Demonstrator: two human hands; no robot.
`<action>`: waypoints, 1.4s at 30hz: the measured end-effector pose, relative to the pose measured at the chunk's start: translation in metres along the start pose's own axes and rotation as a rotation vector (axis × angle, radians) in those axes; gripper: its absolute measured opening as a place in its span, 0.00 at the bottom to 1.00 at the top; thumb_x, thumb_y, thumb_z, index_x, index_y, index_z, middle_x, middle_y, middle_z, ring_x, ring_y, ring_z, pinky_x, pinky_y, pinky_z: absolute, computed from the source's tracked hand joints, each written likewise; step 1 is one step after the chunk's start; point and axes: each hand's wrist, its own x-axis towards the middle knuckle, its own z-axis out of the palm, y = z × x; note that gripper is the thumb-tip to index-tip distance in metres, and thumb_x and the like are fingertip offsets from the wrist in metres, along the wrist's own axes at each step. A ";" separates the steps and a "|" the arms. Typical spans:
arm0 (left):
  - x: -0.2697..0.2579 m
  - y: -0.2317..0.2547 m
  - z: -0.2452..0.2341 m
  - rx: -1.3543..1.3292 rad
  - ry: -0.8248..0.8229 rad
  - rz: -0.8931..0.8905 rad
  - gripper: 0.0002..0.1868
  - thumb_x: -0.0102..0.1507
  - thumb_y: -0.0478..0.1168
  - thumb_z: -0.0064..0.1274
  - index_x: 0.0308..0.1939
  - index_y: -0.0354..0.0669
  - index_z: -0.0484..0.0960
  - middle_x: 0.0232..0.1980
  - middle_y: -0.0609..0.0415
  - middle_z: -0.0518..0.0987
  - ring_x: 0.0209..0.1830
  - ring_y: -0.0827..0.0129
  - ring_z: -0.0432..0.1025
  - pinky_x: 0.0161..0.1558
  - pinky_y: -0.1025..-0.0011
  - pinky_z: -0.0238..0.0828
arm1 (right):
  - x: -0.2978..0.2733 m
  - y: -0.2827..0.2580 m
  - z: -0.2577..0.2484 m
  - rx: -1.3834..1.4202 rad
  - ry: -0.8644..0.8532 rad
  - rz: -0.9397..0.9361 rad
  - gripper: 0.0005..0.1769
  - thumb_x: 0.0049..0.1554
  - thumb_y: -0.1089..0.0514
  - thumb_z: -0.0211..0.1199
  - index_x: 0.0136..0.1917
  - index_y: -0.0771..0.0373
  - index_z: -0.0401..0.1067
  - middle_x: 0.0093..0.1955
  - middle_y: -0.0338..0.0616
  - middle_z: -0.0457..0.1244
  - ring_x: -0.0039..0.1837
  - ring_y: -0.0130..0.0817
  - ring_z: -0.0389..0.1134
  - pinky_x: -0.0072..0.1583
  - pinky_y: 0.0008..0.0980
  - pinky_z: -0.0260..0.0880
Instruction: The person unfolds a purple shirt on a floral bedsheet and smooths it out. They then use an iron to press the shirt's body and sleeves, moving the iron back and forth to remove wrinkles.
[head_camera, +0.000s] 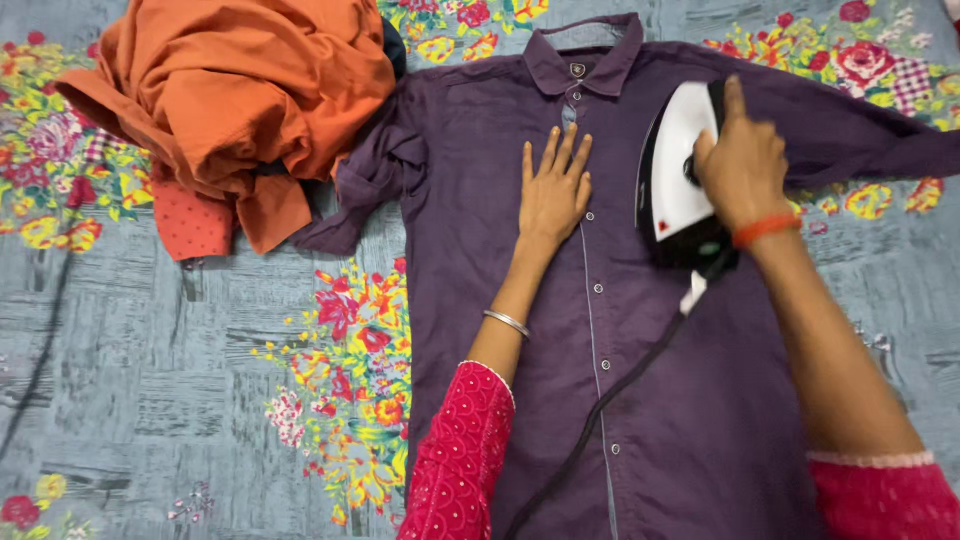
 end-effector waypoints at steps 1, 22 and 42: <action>-0.002 0.002 0.000 -0.004 0.001 0.001 0.30 0.69 0.49 0.43 0.76 0.54 0.65 0.82 0.56 0.58 0.84 0.62 0.49 0.81 0.45 0.38 | 0.016 0.001 0.001 0.009 0.028 -0.016 0.40 0.63 0.51 0.60 0.84 0.58 0.53 0.52 0.77 0.65 0.56 0.78 0.67 0.56 0.66 0.68; -0.003 0.000 -0.009 -0.021 0.011 0.022 0.29 0.69 0.48 0.43 0.76 0.54 0.65 0.81 0.55 0.59 0.83 0.61 0.50 0.80 0.45 0.40 | 0.024 0.011 -0.014 0.017 0.019 -0.090 0.42 0.61 0.51 0.62 0.85 0.56 0.54 0.50 0.77 0.65 0.55 0.77 0.67 0.57 0.65 0.67; -0.013 0.014 -0.019 -0.094 0.049 0.049 0.26 0.64 0.40 0.51 0.67 0.40 0.74 0.75 0.47 0.66 0.79 0.57 0.57 0.78 0.44 0.45 | -0.016 0.024 -0.024 0.089 -0.126 -0.023 0.43 0.60 0.50 0.60 0.84 0.53 0.51 0.55 0.76 0.65 0.60 0.75 0.66 0.63 0.61 0.65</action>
